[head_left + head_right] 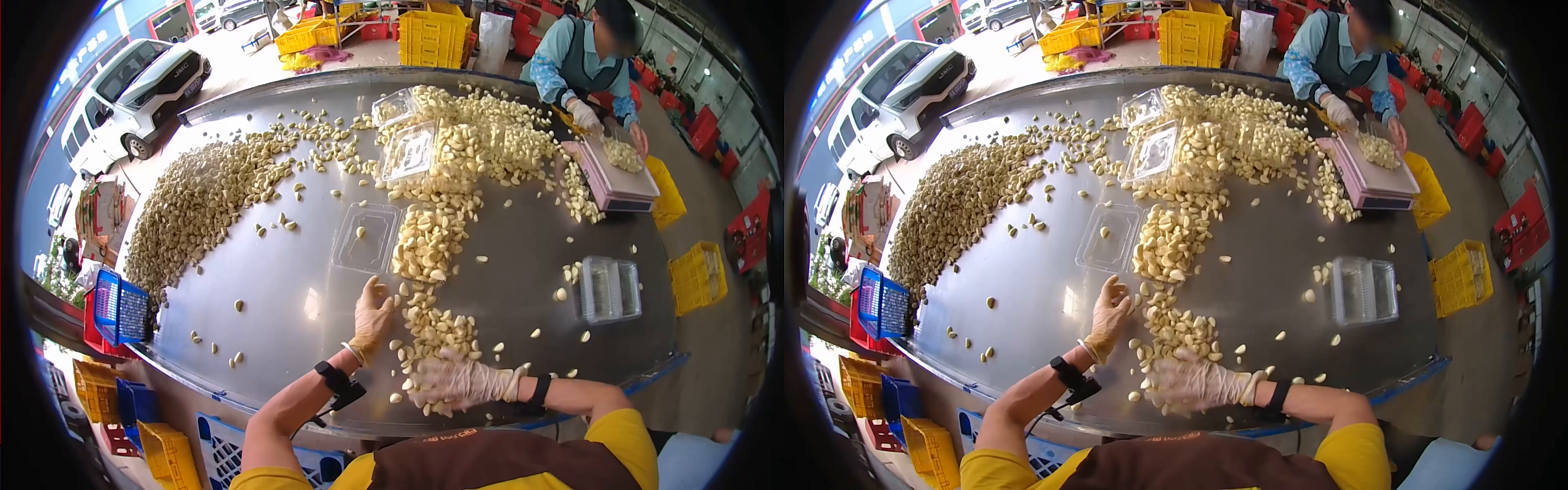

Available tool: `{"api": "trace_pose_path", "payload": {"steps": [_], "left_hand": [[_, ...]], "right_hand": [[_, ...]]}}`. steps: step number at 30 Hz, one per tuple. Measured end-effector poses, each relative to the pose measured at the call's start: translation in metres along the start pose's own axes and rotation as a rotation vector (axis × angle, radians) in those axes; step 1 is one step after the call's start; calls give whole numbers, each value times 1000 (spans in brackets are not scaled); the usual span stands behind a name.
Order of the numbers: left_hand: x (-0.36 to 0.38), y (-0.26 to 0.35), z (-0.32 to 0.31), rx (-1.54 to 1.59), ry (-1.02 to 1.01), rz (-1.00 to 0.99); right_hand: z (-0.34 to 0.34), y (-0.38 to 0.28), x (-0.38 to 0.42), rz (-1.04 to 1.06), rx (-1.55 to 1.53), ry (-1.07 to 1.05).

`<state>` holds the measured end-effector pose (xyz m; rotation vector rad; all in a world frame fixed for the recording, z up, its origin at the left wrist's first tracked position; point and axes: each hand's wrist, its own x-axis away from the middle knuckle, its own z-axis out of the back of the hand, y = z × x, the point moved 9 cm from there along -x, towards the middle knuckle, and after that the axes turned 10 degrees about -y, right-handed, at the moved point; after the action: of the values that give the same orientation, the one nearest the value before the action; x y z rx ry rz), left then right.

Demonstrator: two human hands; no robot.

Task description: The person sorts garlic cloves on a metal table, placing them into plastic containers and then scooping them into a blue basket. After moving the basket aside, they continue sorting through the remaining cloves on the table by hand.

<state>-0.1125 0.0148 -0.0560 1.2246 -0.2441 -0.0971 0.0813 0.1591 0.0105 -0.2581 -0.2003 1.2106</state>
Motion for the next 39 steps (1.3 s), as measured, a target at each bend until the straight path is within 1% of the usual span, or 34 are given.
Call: {"api": "trace_pose_path", "payload": {"steps": [1,2,3,4,5,6,8,9,11,12,14,15,16,17,18,19,20,21,22,23,26,27,28,29,30,31,32,33,34,35,36,37,38,39], "left_hand": [[4,-22,1,47,-1,-8],[13,-20,1,39,-5,-10],[23,-1,1,-165,41,-89],[32,15,-3,-366,92,-167],[37,19,-16,-461,91,-246],[39,22,-28,-526,88,-251],[37,40,-43,-303,-25,-321],[35,41,-47,-208,-22,-316],[36,44,-51,-226,-7,-319],[37,46,-54,-255,1,-330],[44,52,-67,-257,51,-315],[47,52,-79,-184,49,-338],[50,50,-91,-115,44,-365],[50,36,-101,230,13,-250],[51,31,-102,301,64,-185],[48,21,-110,598,51,-95],[44,11,-121,897,36,-1],[43,27,-118,893,38,-13],[49,31,-121,1060,61,81],[56,37,-125,1225,84,181],[38,68,-103,1072,99,80],[17,78,-91,976,111,-69],[0,99,-75,887,156,-146],[-21,117,-64,772,144,-175],[-47,128,-53,130,215,-518],[-81,103,-58,361,137,-354],[-106,85,-64,584,57,-190],[-115,81,-58,582,56,-213],[-111,81,-44,186,166,-300],[-103,84,-35,-211,274,-367],[-79,100,-19,-81,267,-376],[-61,98,-4,-23,282,-377],[-45,86,10,69,273,-313],[-41,31,16,286,321,-120]], "right_hand": [[-6,-3,-2,-4,-7,11],[-15,-8,-5,69,-18,-10],[-20,-10,-8,143,-23,-34],[-19,5,-13,108,-35,-4],[-17,23,-22,54,94,-30],[-13,39,-28,0,214,-58],[18,58,-18,-26,119,99],[22,58,-5,-25,115,93],[44,106,46,-546,-191,306],[32,106,46,-541,-194,290],[8,123,73,-866,-49,508],[-3,123,56,-832,-97,494],[-1,118,36,-829,-89,571],[0,117,26,-797,-285,688],[3,118,18,-754,-480,807],[8,120,15,-827,-420,840],[10,119,5,-820,-414,851],[-4,130,6,-768,-926,1091],[-24,136,1,-668,-1453,1287],[-8,127,-3,-616,-1605,1309],[34,134,-11,-599,-1601,1338],[52,151,-14,-561,-1410,1334],[74,171,-16,-528,-1220,1326],[99,183,-26,-417,-1316,1308],[114,206,-28,-403,-1130,1310],[114,226,-31,-473,-1175,1314],[102,251,-34,-454,-1160,1323],[88,281,-39,-442,-980,1252],[85,298,-40,-437,-807,1175],[114,274,-32,-532,-104,1019],[125,263,-18,-535,-108,1013],[141,244,-1,-563,-63,1027],[147,234,14,-591,-17,1044],[128,251,37,-707,-187,1110]]}}
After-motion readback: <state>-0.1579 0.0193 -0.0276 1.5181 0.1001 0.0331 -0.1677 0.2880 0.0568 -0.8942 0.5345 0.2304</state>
